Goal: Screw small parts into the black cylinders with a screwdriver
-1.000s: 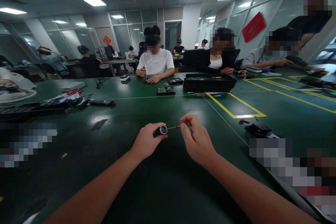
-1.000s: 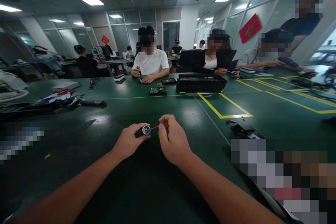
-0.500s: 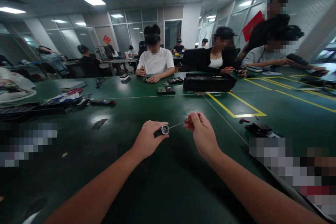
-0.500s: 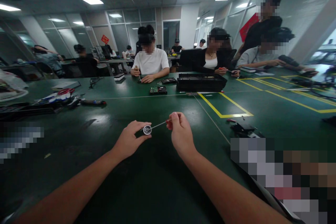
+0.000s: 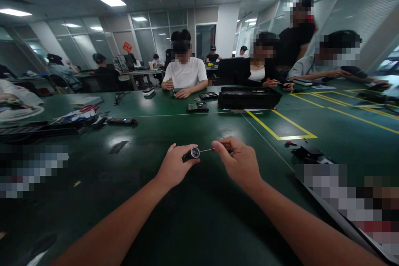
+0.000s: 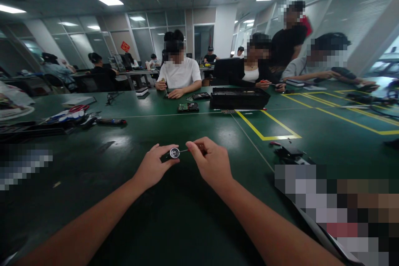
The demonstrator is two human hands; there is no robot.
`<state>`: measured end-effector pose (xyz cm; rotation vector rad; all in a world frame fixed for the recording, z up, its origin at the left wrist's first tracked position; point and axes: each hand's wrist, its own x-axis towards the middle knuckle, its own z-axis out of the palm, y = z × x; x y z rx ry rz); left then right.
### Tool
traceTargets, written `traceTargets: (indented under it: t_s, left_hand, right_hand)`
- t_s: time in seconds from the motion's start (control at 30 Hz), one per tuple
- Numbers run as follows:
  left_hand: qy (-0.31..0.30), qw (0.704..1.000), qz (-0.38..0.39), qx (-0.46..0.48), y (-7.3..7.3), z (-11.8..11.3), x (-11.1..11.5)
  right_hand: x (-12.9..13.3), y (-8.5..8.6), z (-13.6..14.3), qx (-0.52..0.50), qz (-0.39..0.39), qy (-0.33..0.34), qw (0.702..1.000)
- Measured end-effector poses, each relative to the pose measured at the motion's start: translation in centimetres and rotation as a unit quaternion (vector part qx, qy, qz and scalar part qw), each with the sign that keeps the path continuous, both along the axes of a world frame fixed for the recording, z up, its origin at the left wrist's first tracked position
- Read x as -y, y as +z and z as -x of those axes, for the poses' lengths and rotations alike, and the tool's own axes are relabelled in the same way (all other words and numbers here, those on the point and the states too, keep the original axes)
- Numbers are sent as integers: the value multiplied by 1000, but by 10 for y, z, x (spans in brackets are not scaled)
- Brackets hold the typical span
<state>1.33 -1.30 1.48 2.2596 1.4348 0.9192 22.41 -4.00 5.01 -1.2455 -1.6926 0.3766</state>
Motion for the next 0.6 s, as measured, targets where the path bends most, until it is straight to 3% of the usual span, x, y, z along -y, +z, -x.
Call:
traceTargets:
  t_s: [0.2, 0.4, 0.6]
  left_hand:
    - [1, 1000, -5, -11, 3, 1, 2]
    - [-2, 1000, -2, -17, 4, -2, 2]
    - [2, 1000, 6, -20, 6, -1, 3]
  right_hand:
    - [-1, -1, 0, 32, -29, 51, 998]
    - [-3, -1, 0, 52, 8, 19, 998]
    - [1, -2, 2, 44, 0, 42, 998]
